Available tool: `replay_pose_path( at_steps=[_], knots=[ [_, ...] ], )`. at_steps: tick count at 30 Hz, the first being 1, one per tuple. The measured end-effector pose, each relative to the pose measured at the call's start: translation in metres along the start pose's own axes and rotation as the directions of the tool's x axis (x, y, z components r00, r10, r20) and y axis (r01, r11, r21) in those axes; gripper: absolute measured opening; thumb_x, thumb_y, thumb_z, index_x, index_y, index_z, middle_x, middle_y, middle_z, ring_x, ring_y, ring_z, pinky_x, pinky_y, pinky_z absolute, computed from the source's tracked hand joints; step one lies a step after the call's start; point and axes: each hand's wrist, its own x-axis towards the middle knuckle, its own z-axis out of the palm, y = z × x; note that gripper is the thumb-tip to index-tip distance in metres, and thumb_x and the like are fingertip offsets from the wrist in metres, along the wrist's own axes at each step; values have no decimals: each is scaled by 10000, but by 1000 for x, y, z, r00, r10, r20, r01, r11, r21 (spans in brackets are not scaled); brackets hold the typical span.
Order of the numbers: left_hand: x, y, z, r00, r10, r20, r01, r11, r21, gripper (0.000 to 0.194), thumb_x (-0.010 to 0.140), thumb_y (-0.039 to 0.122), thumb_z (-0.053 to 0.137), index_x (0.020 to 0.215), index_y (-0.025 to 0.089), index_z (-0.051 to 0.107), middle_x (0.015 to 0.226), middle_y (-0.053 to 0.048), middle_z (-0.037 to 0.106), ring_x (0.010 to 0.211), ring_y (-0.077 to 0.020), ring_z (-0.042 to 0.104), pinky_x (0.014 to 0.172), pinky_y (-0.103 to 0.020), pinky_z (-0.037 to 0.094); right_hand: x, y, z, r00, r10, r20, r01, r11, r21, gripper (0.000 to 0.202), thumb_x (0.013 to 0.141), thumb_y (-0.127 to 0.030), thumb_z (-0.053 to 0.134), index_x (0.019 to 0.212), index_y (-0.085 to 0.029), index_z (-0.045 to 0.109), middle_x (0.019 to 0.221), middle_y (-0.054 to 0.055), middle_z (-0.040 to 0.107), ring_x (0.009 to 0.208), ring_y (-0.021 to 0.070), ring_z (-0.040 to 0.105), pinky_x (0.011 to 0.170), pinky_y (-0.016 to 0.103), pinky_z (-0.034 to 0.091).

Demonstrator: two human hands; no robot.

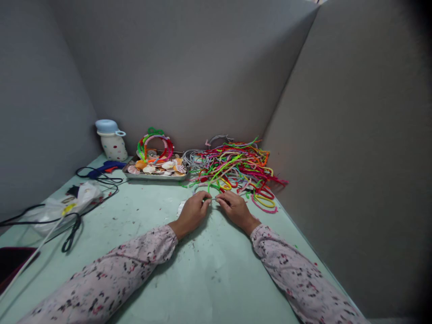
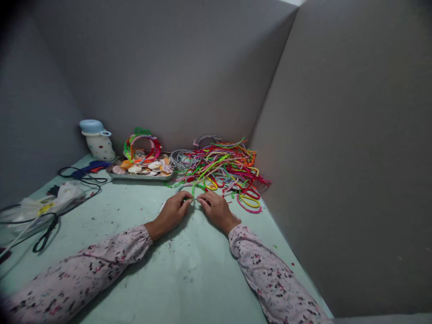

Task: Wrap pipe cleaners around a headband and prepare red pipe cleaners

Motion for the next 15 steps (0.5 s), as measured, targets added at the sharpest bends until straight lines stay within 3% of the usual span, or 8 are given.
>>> replay_pose_path(
  at_steps=[15],
  knots=[
    [1, 2, -1, 1000, 26, 4, -26, 999, 45, 159, 880, 212, 442, 901, 189, 597, 692, -4, 615, 650, -155, 567, 649, -269, 404, -1, -1, -1, 1000, -6, 9, 6, 1000, 8, 152, 918, -241, 537, 965, -211, 678, 854, 45, 670, 809, 173, 610, 734, 288, 477]
  ],
)
